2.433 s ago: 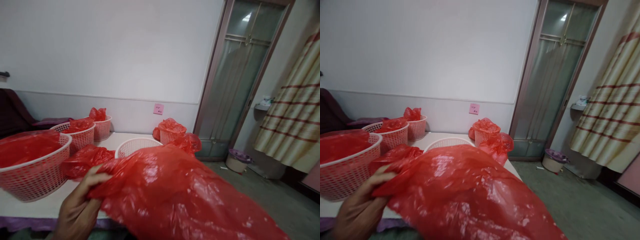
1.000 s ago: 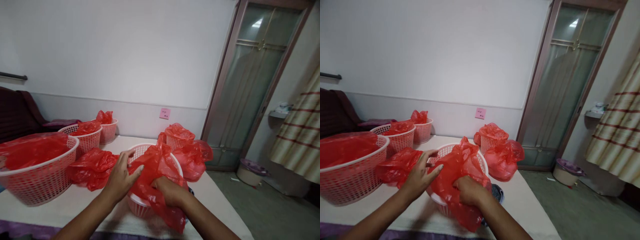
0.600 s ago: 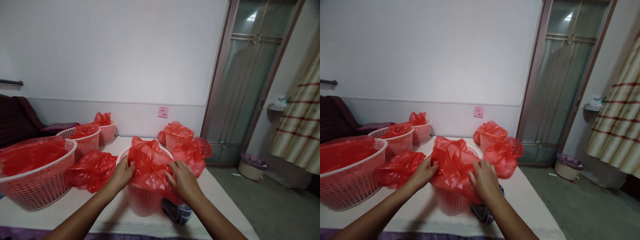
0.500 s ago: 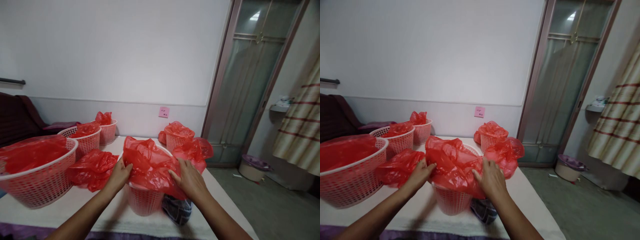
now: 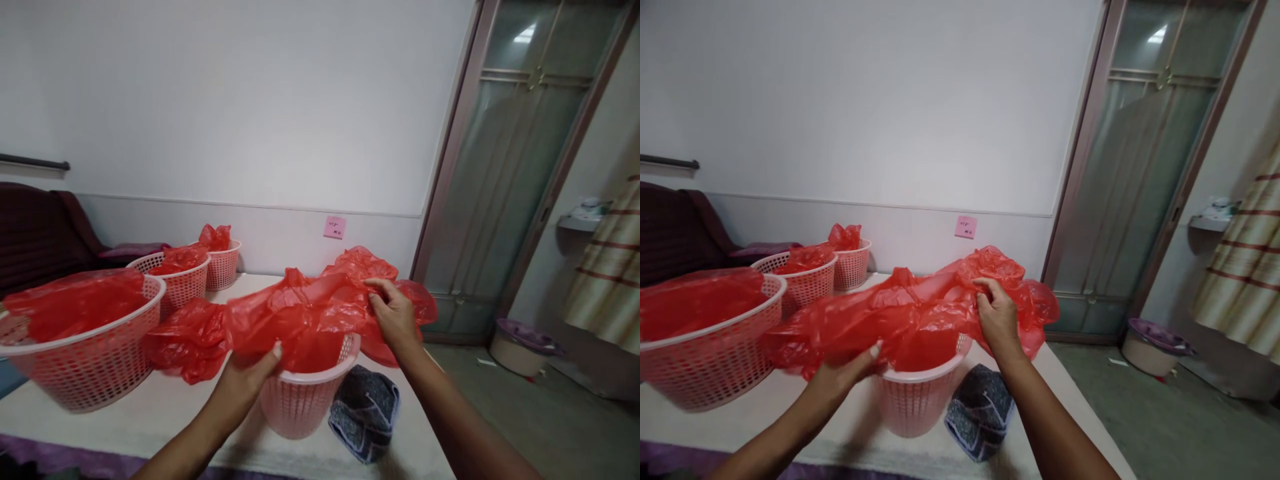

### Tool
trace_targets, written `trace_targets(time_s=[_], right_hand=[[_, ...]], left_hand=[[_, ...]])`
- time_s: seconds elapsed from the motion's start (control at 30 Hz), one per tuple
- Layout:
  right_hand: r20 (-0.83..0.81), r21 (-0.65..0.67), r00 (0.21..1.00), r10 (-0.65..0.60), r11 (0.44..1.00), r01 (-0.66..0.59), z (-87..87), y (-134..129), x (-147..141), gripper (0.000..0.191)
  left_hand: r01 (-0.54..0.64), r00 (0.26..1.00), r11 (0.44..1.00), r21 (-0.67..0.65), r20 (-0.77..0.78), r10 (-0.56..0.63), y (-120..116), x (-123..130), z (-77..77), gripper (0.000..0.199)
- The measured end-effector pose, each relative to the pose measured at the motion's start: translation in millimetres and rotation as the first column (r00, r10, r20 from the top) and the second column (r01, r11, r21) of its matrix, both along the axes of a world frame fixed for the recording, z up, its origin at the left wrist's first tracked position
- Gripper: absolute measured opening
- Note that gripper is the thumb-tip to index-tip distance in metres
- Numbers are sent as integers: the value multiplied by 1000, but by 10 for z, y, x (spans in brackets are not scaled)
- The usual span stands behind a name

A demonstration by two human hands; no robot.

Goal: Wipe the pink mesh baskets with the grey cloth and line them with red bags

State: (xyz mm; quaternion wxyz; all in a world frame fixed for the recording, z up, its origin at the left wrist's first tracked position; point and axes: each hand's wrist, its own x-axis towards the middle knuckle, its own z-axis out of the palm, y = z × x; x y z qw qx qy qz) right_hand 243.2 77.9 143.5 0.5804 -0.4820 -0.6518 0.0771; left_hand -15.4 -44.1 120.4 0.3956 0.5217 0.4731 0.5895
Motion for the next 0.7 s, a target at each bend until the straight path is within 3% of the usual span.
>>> trace_targets(time_s=[0.1, 0.17, 0.27, 0.37, 0.43, 0.5, 0.57, 0.63, 0.7], right_hand=[[100, -112, 994, 39, 993, -28, -123, 125, -12, 31], [176, -181, 983, 56, 983, -24, -258, 180, 10, 30], [283, -268, 954, 101, 963, -23, -435, 218, 57, 28], [357, -319, 925, 127, 948, -8, -519, 236, 85, 24], [377, -336, 918, 122, 942, 13, -539, 245, 91, 21], [369, -355, 923, 109, 935, 31, -560, 246, 89, 20], [333, -378, 937, 108, 925, 28, -603, 232, 82, 27], [277, -400, 954, 111, 916, 10, -673, 199, 73, 34], [216, -411, 973, 84, 912, 12, -760, 145, 64, 40]], left_hand=[[253, 928, 946, -201, -226, -296, -102, -157, -21, 37], [274, 887, 918, -288, -292, -357, -108, -327, -5, 39], [119, 947, 965, -235, -265, -181, -58, -550, 105, 44], [-115, 966, 993, -10, -233, 110, 33, -600, 273, 40], [-157, 935, 969, 191, -288, 209, 118, -542, 357, 39], [-89, 835, 903, 420, -464, 298, 218, -461, 382, 48], [71, 631, 838, 541, -675, 382, 313, -398, 332, 64], [203, 436, 844, 497, -818, 376, 371, -367, 219, 66], [260, 338, 880, 396, -892, 302, 368, -370, 71, 46]])
